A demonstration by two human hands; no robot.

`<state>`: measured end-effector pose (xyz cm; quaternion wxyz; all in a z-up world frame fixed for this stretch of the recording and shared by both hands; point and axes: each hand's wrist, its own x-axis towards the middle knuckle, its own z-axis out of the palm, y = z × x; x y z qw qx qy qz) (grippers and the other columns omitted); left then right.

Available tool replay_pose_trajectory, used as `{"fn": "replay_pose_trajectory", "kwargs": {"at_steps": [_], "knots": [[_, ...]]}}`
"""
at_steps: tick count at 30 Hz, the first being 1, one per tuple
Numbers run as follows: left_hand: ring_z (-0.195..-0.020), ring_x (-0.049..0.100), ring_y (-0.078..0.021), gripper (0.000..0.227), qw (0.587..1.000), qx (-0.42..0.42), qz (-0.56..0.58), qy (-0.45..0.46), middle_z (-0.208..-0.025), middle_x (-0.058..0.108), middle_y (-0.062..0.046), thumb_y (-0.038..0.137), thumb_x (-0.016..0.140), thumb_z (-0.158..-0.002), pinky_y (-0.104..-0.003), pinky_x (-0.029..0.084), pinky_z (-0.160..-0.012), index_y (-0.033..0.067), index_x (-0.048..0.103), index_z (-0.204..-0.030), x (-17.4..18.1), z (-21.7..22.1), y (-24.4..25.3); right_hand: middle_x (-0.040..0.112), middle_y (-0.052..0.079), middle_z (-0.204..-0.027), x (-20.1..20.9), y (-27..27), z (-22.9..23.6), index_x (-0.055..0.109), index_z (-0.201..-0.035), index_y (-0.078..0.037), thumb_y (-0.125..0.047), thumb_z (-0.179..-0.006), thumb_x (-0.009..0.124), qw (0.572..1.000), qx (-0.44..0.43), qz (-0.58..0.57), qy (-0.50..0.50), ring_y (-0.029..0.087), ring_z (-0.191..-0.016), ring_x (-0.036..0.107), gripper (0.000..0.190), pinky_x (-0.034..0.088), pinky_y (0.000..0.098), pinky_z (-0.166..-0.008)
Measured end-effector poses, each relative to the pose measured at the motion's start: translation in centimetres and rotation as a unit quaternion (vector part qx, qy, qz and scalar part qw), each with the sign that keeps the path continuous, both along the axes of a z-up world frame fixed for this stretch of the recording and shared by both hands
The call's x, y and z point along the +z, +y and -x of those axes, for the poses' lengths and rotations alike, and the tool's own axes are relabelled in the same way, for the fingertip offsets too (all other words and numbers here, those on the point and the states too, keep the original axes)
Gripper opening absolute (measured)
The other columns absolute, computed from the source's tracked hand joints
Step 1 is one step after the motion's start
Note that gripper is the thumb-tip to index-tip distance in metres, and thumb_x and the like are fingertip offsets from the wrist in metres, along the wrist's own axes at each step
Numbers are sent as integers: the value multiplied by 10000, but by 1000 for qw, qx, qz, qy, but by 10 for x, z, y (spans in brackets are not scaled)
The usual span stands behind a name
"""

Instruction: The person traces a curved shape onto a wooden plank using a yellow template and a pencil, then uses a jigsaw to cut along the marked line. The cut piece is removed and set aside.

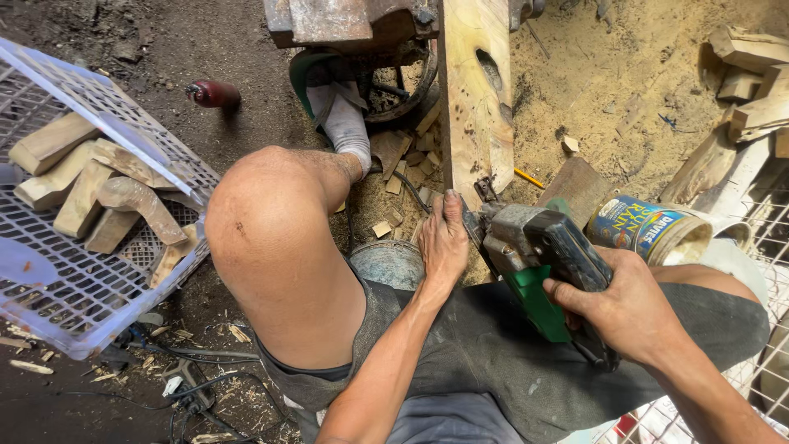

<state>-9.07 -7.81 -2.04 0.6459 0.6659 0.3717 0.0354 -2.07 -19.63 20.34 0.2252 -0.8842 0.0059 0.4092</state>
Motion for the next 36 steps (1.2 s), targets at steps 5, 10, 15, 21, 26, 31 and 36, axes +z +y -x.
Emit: {"fn": "replay_pose_trajectory", "kwargs": {"at_steps": [5, 10, 15, 21, 26, 31, 36], "knots": [[-523, 591, -266, 893, 1000, 6, 21, 1, -473, 435, -65, 662, 123, -1014, -483, 496, -660, -89, 539, -1262, 3, 1, 0, 656, 97, -561, 1, 0, 0, 706, -784, 46, -188, -788, 808, 999, 10, 30, -3, 162, -473, 589, 255, 494, 358, -471], [-518, 560, -297, 862, 999, -12, 28, 24, -501, 434, -98, 649, 100, -999, -502, 484, -623, -36, 613, -1102, 5, 1, 1, 662, 97, -544, 2, 3, -6, 716, -760, 41, -207, -777, 804, 999, 27, 37, -3, 168, -467, 593, 264, 501, 361, -475], [-663, 593, -337, 844, 999, 26, -41, -25, -625, 535, -139, 643, 128, -1068, -515, 469, -706, -59, 592, -1134, 0, 1, -2, 672, 115, -541, 2, 2, -10, 718, -745, 47, -226, -774, 806, 996, 62, 57, -13, 177, -470, 605, 288, 507, 364, -489], [-608, 561, -370, 768, 1000, 12, -22, -17, -592, 514, -177, 612, 122, -1054, -525, 444, -708, -9, 572, -1008, 0, 1, -1, 714, 93, -575, 2, 0, -15, 763, -816, 8, -209, -751, 796, 996, 75, 54, -15, 165, -499, 641, 229, 531, 349, -519], [-587, 536, -358, 729, 999, 8, -30, -20, -586, 469, -166, 589, 110, -1064, -521, 431, -651, 11, 539, -954, 0, 0, -1, 718, 93, -582, 3, 1, -17, 761, -828, 10, -211, -745, 811, 995, 89, 49, -22, 158, -516, 646, 241, 537, 348, -535], [-556, 528, -316, 720, 999, 9, -23, -25, -564, 442, -137, 591, 98, -1058, -494, 446, -629, 38, 542, -934, -4, 0, -2, 701, 110, -554, 4, 3, -16, 743, -829, 19, -227, -755, 822, 995, 76, 70, -15, 173, -487, 639, 269, 529, 356, -513], [-554, 523, -303, 729, 999, 4, -34, -14, -562, 438, -126, 591, 95, -1064, -487, 445, -629, 42, 550, -908, -5, 1, -3, 690, 109, -536, 5, 7, -15, 736, -783, 35, -229, -756, 821, 994, 81, 67, -19, 175, -472, 637, 279, 525, 359, -496]]}}
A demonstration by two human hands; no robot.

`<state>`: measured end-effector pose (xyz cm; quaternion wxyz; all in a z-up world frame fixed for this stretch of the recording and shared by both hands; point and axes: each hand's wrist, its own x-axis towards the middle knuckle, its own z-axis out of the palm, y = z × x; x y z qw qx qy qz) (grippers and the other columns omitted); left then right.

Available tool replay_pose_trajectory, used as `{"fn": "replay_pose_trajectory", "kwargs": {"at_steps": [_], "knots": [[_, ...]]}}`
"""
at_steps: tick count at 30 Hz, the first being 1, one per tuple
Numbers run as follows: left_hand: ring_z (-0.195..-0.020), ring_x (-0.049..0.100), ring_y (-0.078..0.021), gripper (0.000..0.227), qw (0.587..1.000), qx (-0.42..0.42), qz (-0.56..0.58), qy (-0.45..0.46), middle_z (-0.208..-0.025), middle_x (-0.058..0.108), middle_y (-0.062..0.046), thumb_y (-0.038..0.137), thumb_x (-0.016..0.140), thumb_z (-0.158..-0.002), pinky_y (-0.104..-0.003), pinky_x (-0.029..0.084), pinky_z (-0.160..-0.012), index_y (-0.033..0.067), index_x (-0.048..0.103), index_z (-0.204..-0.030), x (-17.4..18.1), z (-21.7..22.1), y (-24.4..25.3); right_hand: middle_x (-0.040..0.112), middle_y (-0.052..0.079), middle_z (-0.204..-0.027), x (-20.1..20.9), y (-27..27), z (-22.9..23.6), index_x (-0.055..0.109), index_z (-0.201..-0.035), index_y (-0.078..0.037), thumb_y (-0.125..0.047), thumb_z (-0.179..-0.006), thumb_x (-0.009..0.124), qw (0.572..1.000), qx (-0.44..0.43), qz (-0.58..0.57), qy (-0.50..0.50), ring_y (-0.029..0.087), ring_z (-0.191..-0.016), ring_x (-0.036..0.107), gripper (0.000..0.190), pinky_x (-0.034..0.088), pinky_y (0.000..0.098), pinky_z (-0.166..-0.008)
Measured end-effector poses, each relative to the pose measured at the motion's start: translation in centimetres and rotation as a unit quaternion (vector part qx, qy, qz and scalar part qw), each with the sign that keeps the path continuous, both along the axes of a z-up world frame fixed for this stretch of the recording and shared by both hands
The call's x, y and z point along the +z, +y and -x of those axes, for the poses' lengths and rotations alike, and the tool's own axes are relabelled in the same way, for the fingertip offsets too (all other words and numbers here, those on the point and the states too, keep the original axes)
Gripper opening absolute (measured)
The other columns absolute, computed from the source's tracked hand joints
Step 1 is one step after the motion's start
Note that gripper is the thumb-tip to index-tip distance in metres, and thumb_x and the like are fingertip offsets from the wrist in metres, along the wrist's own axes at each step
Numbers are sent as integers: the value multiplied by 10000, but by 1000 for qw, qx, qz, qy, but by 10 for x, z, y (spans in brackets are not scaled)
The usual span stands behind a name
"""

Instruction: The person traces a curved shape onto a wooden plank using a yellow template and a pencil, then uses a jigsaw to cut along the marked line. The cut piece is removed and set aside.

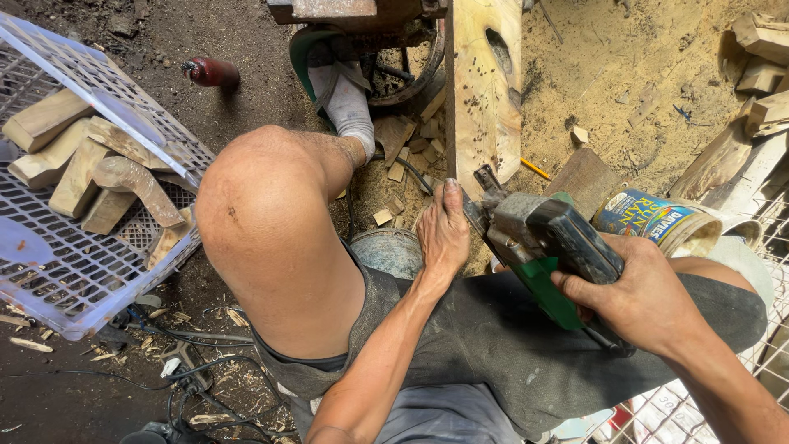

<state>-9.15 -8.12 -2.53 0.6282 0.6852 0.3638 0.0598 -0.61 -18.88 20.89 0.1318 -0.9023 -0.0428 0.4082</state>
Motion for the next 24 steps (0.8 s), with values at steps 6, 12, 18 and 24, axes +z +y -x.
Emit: {"fn": "replay_pose_trajectory", "kwargs": {"at_steps": [6, 12, 18, 24], "knots": [[-576, 529, -316, 754, 1000, 4, -16, -5, -575, 465, -132, 590, 95, -1077, -500, 436, -643, 25, 573, -932, -1, -1, 0, 681, 120, -532, 0, 0, -1, 707, -767, 23, -228, -764, 820, 1000, -5, 9, 4, 187, -466, 623, 276, 509, 365, -488], [-563, 557, -327, 764, 1000, -3, 3, 10, -552, 481, -147, 593, 90, -1056, -505, 457, -642, 16, 584, -969, -1, 0, 1, 681, 110, -532, -1, -1, 0, 726, -720, 27, -220, -755, 810, 1000, -8, -20, 5, 177, -465, 629, 263, 510, 354, -482], [-563, 564, -332, 784, 1000, 1, -10, -2, -546, 488, -143, 593, 98, -1062, -504, 459, -648, -1, 606, -999, -1, -1, 3, 680, 116, -535, -3, -3, 0, 708, -710, 39, -236, -760, 823, 1000, -17, -4, 8, 186, -469, 625, 302, 504, 361, -482], [-541, 552, -368, 775, 1000, -9, 7, 10, -537, 487, -166, 584, 92, -1048, -516, 449, -638, 4, 603, -997, 5, 0, 5, 668, 108, -536, -4, -4, 0, 707, -728, 45, -240, -757, 826, 1000, -10, -3, -2, 176, -472, 617, 310, 501, 356, -480]]}}
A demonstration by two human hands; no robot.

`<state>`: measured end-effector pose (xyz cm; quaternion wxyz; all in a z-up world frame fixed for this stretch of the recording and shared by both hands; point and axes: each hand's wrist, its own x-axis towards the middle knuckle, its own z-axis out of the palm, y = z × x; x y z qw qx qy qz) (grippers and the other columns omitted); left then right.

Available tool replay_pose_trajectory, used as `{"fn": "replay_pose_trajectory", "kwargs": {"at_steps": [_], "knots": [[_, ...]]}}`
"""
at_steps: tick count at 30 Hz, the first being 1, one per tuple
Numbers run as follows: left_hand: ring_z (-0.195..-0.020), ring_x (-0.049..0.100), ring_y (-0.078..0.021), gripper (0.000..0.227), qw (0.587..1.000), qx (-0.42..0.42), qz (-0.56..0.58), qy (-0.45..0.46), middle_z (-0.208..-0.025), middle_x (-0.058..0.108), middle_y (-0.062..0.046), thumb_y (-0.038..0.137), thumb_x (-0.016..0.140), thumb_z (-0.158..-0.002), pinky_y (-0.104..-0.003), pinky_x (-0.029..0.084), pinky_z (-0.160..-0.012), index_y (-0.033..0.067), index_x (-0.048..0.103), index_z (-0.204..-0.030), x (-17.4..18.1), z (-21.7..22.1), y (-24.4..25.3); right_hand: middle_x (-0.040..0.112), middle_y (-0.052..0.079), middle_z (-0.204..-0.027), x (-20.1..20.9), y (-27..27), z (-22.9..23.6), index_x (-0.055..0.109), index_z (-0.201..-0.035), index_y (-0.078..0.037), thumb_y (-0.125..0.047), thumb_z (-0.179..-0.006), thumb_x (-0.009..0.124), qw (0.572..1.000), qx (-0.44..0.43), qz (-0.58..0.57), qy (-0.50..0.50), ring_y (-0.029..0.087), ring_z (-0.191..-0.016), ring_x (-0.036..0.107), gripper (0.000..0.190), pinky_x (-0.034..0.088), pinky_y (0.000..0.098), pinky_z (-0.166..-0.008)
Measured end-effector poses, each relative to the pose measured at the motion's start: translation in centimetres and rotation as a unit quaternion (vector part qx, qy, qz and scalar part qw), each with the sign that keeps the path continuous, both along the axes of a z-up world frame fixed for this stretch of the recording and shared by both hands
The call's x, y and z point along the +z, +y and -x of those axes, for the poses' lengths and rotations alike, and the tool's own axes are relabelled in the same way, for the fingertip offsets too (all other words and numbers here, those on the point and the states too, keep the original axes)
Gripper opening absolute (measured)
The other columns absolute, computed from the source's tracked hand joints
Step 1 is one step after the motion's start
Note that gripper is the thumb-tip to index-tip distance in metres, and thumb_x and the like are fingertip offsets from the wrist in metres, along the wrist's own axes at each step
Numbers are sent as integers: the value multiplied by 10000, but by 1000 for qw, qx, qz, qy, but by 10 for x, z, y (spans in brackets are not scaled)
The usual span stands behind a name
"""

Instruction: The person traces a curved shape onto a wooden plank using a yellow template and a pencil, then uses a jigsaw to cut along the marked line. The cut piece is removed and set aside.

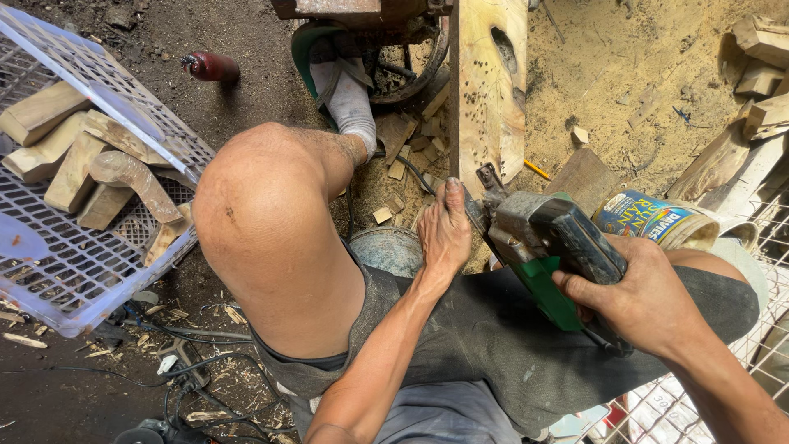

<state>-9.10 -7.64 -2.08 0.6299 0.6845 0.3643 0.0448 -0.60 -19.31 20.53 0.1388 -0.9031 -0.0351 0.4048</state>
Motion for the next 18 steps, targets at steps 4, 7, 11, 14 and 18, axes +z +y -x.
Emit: {"fn": "replay_pose_trajectory", "kwargs": {"at_steps": [4, 7, 11, 14, 18], "knots": [[-563, 548, -388, 769, 1000, 6, -20, -19, -548, 505, -162, 588, 74, -1065, -524, 443, -709, 8, 570, -977, 1, 0, 1, 657, 103, -544, 0, 0, 0, 714, -748, 37, -230, -757, 819, 1000, -16, 2, 9, 172, -474, 592, 287, 485, 365, -471], [-563, 553, -390, 755, 1000, 4, -17, -10, -539, 501, -161, 584, 73, -1062, -528, 445, -730, 23, 568, -961, 1, 0, 1, 661, 98, -543, 0, 0, 0, 709, -727, 44, -228, -750, 826, 1000, -3, -8, 0, 166, -471, 603, 298, 492, 351, -472], [-553, 548, -387, 753, 1000, 0, -7, -8, -522, 490, -157, 587, 73, -1057, -523, 447, -738, 25, 567, -973, 0, 1, 1, 652, 103, -540, 0, 1, 1, 698, -733, 41, -223, -755, 825, 1000, -17, 3, 5, 177, -466, 594, 294, 480, 359, -467], [-553, 542, -379, 765, 1000, 1, -13, -11, -524, 483, -145, 592, 66, -1063, -515, 444, -748, 24, 566, -957, -1, 0, 0, 647, 106, -541, 0, 2, 1, 675, -755, 27, -217, -759, 822, 1000, -30, -1, 11, 185, -463, 587, 286, 472, 368, -461], [-522, 543, -366, 784, 1000, -1, -13, -12, -491, 470, -139, 599, 55, -1055, -512, 439, -769, 20, 573, -949, -1, 0, 1, 661, 105, -533, 0, 2, 0, 694, -729, 29, -215, -754, 819, 1000, -11, -4, 1, 179, -467, 601, 275, 485, 360, -470]]}}
